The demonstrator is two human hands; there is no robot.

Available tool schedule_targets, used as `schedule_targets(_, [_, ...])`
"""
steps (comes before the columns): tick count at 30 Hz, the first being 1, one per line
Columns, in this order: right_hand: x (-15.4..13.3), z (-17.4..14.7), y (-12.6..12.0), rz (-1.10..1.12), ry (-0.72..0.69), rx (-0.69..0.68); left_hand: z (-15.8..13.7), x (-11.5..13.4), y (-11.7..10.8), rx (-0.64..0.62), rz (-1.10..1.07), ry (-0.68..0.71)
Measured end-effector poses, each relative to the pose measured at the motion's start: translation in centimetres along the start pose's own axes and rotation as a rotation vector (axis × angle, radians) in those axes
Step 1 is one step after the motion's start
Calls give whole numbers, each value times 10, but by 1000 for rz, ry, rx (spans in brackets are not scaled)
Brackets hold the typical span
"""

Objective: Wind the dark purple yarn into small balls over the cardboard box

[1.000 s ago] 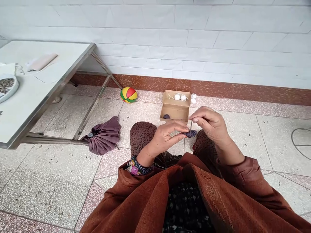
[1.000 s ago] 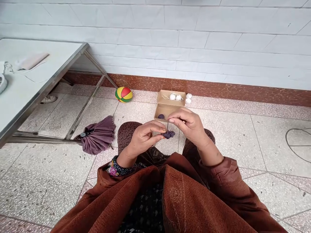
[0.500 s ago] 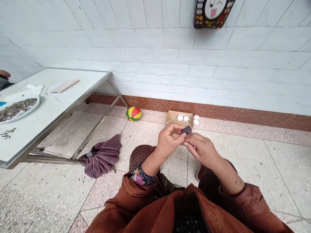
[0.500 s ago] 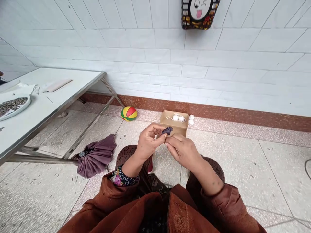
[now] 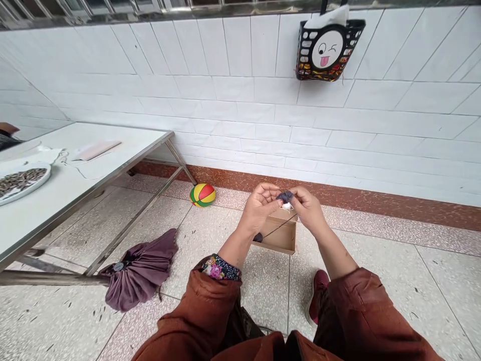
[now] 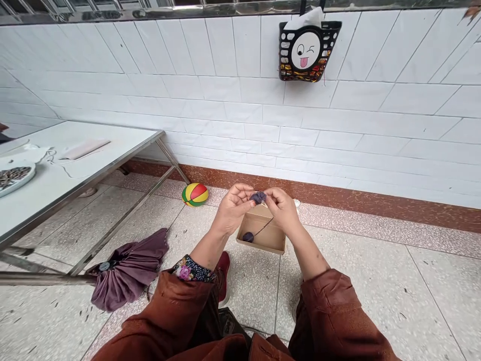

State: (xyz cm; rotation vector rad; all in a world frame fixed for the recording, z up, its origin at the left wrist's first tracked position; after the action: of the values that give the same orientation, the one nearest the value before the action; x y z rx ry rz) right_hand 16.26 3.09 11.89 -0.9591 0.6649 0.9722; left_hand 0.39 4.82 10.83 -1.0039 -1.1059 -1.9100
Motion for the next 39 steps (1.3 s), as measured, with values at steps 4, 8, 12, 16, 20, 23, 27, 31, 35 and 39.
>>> schedule_targets(4, [3,-26,35,-55,-71,-185,6,-32,-35,178,56,-47])
schedule_targets(8, [-18,-39,40,2,-157,-292,5,-41,-44,188,212,-62])
schedule_targets(12, [-15,-24,10,77,-89,-127,-4,-34,-32,70,345,-52])
schedule_targets(16, [20,-11,-6,97,43,11,-17,-35,-6,-175,369,-95])
schedule_targets(20, [52,-14,7,26,144,-17,-17,-39,-6,-153,245,-109])
schedule_targets(23, [53,-25,26,-28,130,-140,-8,-40,-22,-6,202,-77])
schedule_targets(27, [18,-46,43,-127,-68,-298,-2,-43,-38,128,262,-62])
schedule_targets(31, [-14,-50,30,-81,-179,-310,-5,-47,-33,68,390,-81])
schedule_targets(35, [-5,-32,-7,1,-84,-93,-17,-50,-7,-156,366,-125])
schedule_targets(39, [33,-27,-14,21,106,23,-25,-49,10,-264,192,-174])
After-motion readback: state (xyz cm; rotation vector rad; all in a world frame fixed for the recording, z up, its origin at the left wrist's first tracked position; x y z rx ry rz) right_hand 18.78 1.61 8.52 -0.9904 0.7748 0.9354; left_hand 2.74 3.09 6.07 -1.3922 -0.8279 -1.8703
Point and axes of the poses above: each hand's wrist, its own z-axis towards the middle knuckle, its own y-axis out of the palm, x = y × z, the point moved 9 cm from there along z, towards the middle knuckle, and after that the axes turned 4 degrees about y, right-handed, at the moved point
